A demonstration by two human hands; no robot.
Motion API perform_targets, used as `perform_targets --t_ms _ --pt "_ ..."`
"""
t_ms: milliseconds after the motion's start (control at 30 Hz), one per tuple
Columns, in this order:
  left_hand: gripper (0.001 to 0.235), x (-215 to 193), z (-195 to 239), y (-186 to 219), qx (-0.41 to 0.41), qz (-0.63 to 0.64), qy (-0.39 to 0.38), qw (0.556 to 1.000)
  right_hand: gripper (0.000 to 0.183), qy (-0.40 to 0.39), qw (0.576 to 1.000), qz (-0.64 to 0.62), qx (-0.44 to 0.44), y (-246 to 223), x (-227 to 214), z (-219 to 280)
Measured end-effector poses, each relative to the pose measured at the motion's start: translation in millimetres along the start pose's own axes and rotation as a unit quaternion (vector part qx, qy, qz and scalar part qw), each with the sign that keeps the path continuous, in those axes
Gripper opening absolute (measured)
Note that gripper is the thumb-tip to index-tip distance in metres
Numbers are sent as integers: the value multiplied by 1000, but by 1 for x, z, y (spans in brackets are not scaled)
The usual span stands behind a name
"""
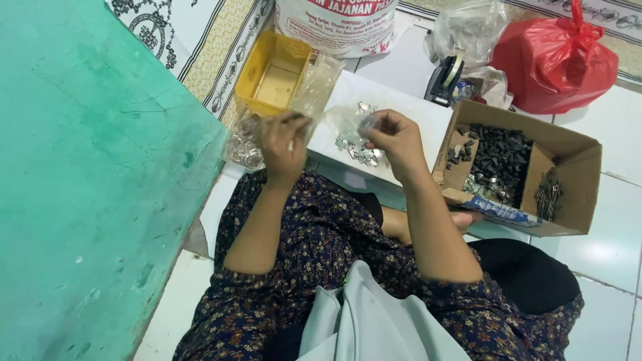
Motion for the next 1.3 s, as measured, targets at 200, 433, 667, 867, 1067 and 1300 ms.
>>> perform_targets --t_ms 200,433,667,867,1067,1300 --pt "43 18 15 82 -72 185 -179 964 24 6 997 75 7 -18 -31 56" --pt "73 24 21 147 -195 184 -170 948 13 -5 953 301 -29 -16 -34 94" --pt "27 65 44 132 -256 297 -278 877 19 -29 936 350 -14 22 -50 86" --pt "15 49 32 138 -127 121 -232 957 21 -39 921 384 -45 20 -40 86" --pt "11 53 57 118 -162 -9 -242 957 18 -25 934 357 -17 72 -35 73" --pt "8 72 99 91 -375 235 -238 864 17 27 958 275 76 103 -39 61"
Point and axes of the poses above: each hand's wrist, its own z-axis away from the middle knuckle, its own x-axis out of the palm, y = z × x, the point moved 10 cm from there along -z, towards the middle knuckle, and after that the axes turned 9 degrees about x, right-handed, at the moved point
